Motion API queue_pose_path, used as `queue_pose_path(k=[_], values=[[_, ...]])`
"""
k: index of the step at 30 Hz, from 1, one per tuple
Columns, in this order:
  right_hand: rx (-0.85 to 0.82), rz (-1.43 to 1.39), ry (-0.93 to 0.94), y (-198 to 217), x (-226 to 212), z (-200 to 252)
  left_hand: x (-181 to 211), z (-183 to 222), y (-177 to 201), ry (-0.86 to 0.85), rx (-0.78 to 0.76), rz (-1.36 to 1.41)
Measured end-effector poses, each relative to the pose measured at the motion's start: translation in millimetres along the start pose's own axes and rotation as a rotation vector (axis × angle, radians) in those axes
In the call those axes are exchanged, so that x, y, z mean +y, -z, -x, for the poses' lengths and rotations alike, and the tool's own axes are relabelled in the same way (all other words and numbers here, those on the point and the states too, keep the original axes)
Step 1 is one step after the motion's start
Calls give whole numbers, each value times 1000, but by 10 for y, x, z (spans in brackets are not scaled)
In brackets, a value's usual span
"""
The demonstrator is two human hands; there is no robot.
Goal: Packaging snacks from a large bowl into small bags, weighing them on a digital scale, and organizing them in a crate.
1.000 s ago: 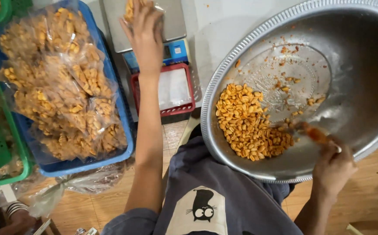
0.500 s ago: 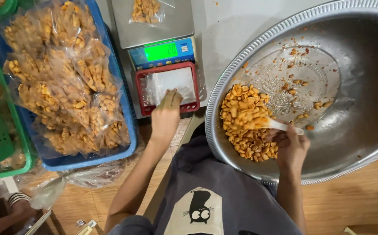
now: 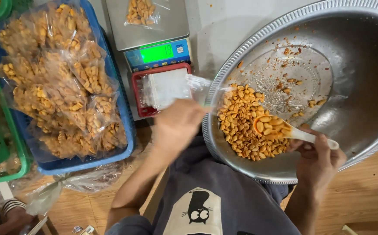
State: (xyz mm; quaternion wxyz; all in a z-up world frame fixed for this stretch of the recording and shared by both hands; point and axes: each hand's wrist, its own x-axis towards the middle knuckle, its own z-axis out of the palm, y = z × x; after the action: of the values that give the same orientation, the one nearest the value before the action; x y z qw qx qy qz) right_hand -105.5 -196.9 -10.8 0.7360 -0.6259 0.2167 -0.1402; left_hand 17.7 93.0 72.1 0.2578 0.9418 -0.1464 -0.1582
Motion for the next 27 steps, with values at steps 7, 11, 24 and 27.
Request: queue_pose_path(k=[7,11,24,27], values=[[54,230,157,-263,-404,283,188,95,-808,-888,794,-400],[-75,428,531,-104,-369,254,128,-24,-899,-939,519,-180],[-146,456,796,13,-243,18,-759,-309,-311,-197,465,1070],[-48,539,430,242,62,-40,-1462,-673,-470,-93,835,439]])
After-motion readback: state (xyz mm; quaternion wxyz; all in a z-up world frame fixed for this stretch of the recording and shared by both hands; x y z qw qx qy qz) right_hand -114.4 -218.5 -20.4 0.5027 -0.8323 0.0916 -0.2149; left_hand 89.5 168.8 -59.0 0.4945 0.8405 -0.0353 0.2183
